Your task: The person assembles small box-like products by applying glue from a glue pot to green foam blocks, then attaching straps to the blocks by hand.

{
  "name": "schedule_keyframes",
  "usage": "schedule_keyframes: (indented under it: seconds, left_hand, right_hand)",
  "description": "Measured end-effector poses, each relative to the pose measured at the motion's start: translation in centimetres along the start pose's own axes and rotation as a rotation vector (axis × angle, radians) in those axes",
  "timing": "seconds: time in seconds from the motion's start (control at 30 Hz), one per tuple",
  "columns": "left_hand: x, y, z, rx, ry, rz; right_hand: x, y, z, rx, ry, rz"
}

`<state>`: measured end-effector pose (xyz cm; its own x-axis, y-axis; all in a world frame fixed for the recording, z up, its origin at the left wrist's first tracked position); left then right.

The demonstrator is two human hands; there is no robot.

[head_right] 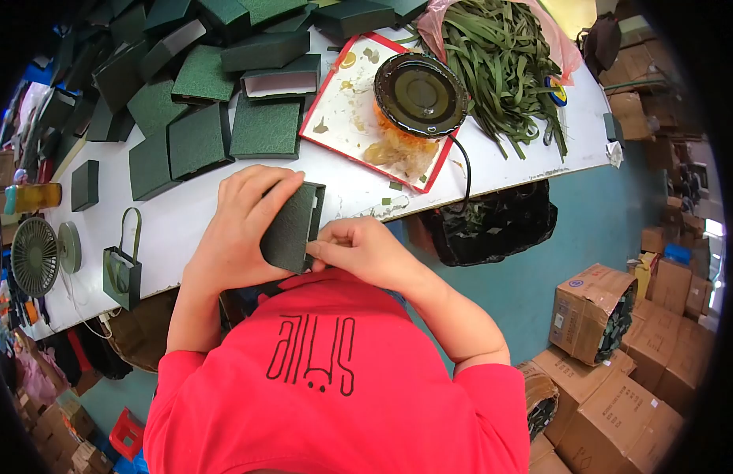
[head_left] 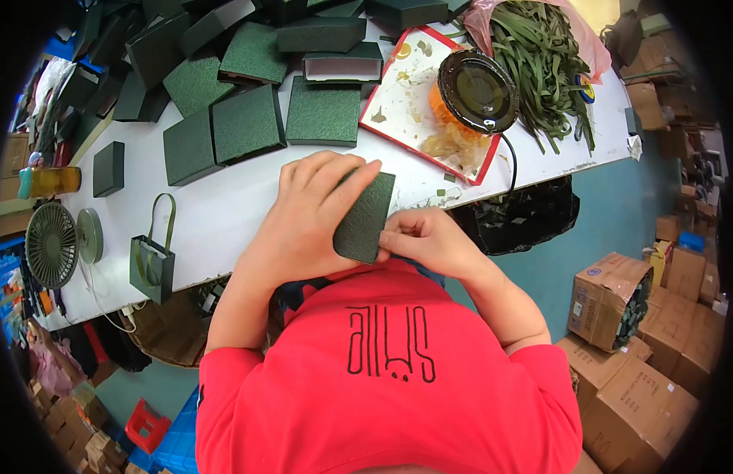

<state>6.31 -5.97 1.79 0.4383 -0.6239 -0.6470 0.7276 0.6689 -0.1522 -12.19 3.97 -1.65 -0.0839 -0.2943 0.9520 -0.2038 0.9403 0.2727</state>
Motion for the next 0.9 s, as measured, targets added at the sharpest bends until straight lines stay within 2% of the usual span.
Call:
schedule_keyframes:
  seconds: [0.03,0.13,0.23,0.3,0.37,0.43,0.53,0.63,0.67,0.8,0.9]
  left_hand:
    - [0.3,0.0,0.0,-0.024,0.025,0.015]
    - [0.5,0.1,0.6,-0.066,0.003,0.054]
    - [0.7,0.0,0.7,-0.123,0.015,0.074]
    - [0.6,-0.1,0.5,-0.182,0.043,0.062]
    - [0.4,-0.3,0.4,-0.220,0.067,0.053]
    - [0.1,-0.4,0.2,-0.233,0.087,0.045]
    - [-0.4,-0.6,-0.2,-0.195,0.080,0.020]
    - [-0.5,-0.3,-0.2,-0.183,0.059,0.039]
    - [-0.3,-0.2,-0.1,-0.178,0.037,0.057]
    - [0.8,1.0,0.3,-0.162,-0.043,0.105]
    - [1.5,1.9,0.3,-0.163,-0.065,0.141]
  right_hand:
    - [0.1,0.0,0.2,-0.015,0.012,0.023]
    - [2.3,1.1,0.5,-0.280,-0.028,0.169]
    - [2.0,2.7,0.3,-0.423,-0.049,0.357]
    - [1.0,3.8,0.6,-0.285,-0.003,0.427]
    - [1.1,3.4,-0.6,-0.105,0.004,0.261]
    - [1.2,2.7,-1.1,-0.008,-0.153,-0.113]
    - [-1.1,2.4,-1.4,-0.115,-0.480,0.029]
    - [-0.3,2.5,-1.2,-0.463,-0.817,0.112]
    - [-1.1,2.4,-0.4,-0.488,-0.903,0.156]
    - [-1.9,3.1,2.3,-0.619,-1.038,0.299]
    - [-1.3,3.3,3.4,-0.797,-0.964,0.330]
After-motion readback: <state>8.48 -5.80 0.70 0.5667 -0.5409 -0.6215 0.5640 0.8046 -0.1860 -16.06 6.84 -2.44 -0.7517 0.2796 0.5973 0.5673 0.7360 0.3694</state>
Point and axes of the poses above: each hand's wrist, its own y-axis away from the middle knuckle, its own z-axis out of the back of the hand, x = y × z, the point moved 2 cm from there along -y, towards the middle knuckle, and after that the axes turned 14 degrees about z, right-handed, at the moved point
